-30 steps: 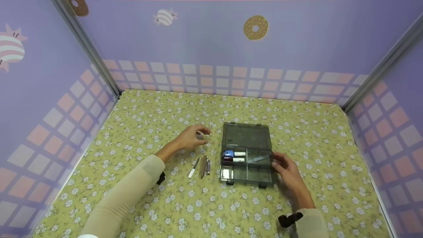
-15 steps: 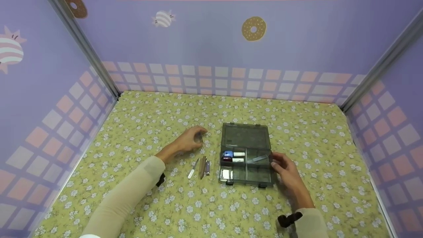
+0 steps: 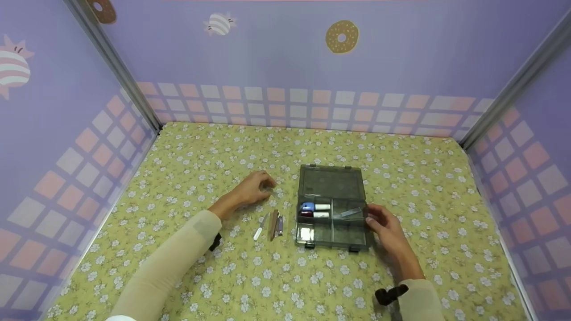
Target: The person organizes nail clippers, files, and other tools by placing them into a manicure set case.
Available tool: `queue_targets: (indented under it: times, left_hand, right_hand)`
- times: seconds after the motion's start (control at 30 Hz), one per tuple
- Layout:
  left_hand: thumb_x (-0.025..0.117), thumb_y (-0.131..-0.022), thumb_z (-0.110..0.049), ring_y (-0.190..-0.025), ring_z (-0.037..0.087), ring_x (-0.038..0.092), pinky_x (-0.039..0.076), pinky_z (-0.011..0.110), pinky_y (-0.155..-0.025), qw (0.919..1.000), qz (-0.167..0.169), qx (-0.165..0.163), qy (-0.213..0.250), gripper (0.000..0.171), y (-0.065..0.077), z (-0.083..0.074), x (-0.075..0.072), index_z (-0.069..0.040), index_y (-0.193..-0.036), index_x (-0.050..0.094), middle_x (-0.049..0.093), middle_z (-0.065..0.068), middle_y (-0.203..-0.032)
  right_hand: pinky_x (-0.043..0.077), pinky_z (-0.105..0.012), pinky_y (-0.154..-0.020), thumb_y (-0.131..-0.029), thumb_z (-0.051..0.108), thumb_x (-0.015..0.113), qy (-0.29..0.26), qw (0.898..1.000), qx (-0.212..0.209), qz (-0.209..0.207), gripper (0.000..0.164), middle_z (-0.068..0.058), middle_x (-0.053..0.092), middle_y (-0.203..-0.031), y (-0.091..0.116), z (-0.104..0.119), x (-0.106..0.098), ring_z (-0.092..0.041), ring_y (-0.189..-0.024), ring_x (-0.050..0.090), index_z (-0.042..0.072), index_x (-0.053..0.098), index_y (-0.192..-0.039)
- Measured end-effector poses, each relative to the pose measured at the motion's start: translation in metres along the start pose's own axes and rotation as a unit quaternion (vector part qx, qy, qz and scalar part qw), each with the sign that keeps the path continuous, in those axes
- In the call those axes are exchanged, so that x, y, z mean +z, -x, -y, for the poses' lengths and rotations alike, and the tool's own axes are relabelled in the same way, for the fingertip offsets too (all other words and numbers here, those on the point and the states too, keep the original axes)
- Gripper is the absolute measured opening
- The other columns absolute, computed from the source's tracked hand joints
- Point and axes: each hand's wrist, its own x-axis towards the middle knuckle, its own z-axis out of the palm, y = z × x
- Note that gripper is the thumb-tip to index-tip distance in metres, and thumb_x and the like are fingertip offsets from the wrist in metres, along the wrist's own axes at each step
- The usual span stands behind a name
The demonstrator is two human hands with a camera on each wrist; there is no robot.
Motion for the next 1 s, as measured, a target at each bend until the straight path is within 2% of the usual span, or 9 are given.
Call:
queue_targets:
  times: [0.2, 0.4, 0.6, 0.7, 0.9, 1.0]
  left_hand:
    - [0.066, -0.104, -0.011, -0.102, 0.019, 0.06, 0.054, 0.037, -0.091, 0.9999, 0.005, 0.005, -0.01, 0.014, 0.004, 0.003, -0.001, -0.011, -0.116, 0.074, 0.061, 0.004, -0.114]
    - [0.064, -0.105, -0.012, -0.099, 0.018, 0.062, 0.055, 0.037, -0.089, 0.9999, 0.009, 0.008, 0.001, 0.011, 0.007, 0.005, -0.002, -0.01, -0.112, 0.073, 0.064, 0.004, -0.111]
    - [0.063, -0.107, -0.012, -0.094, 0.016, 0.065, 0.056, 0.035, -0.085, 0.9993, 0.013, 0.026, 0.023, 0.013, 0.01, 0.001, -0.002, -0.006, -0.112, 0.073, 0.069, 0.004, -0.105]
    - [0.064, -0.107, -0.013, -0.093, 0.016, 0.065, 0.056, 0.034, -0.084, 0.9981, 0.011, 0.032, 0.051, 0.015, 0.009, -0.007, -0.002, -0.004, -0.114, 0.073, 0.068, 0.004, -0.103]
    - [0.066, -0.106, -0.012, -0.094, 0.015, 0.065, 0.056, 0.03, -0.083, 0.9928, 0.002, 0.052, 0.108, 0.016, 0.002, -0.035, -0.004, -0.001, -0.117, 0.072, 0.068, 0.004, -0.104]
    - [0.067, -0.106, -0.012, -0.093, 0.013, 0.064, 0.055, 0.027, -0.082, 0.9915, 0.0, 0.074, 0.107, 0.013, -0.001, -0.05, -0.002, -0.003, -0.114, 0.072, 0.068, 0.003, -0.102]
  right_hand:
    - [0.054, -0.025, -0.099, -0.112, 0.026, 0.057, -0.015, 1.0, 0.0, 0.001, 0.055, -0.026, 0.045, -0.156, 0.0, 0.001, 0.001, -0.019, -0.13, 0.057, -0.003, 0.041, -0.156]
    - [0.054, -0.026, -0.098, -0.112, 0.025, 0.057, -0.031, 1.0, 0.001, -0.003, 0.056, -0.027, 0.044, -0.155, 0.0, 0.001, 0.003, -0.021, -0.13, 0.057, -0.004, 0.041, -0.156]
    - [0.053, -0.022, -0.099, -0.111, 0.025, 0.058, -0.012, 1.0, 0.007, -0.006, 0.057, -0.026, 0.042, -0.158, 0.002, 0.001, 0.002, -0.008, -0.127, 0.056, -0.003, 0.04, -0.157]
    - [0.052, -0.019, -0.098, -0.112, 0.026, 0.057, 0.007, 1.0, 0.006, -0.007, 0.057, -0.027, 0.041, -0.159, 0.002, 0.001, 0.001, -0.001, -0.126, 0.055, -0.003, 0.04, -0.158]
    - [0.053, -0.022, -0.099, -0.111, 0.027, 0.058, -0.009, 1.0, 0.006, -0.006, 0.058, -0.025, 0.044, -0.157, 0.001, 0.0, 0.001, -0.009, -0.128, 0.057, -0.003, 0.04, -0.158]
    - [0.054, -0.024, -0.098, -0.111, 0.027, 0.059, -0.026, 1.0, 0.011, -0.007, 0.058, -0.024, 0.044, -0.156, 0.001, -0.001, 0.002, -0.014, -0.128, 0.057, -0.003, 0.041, -0.158]
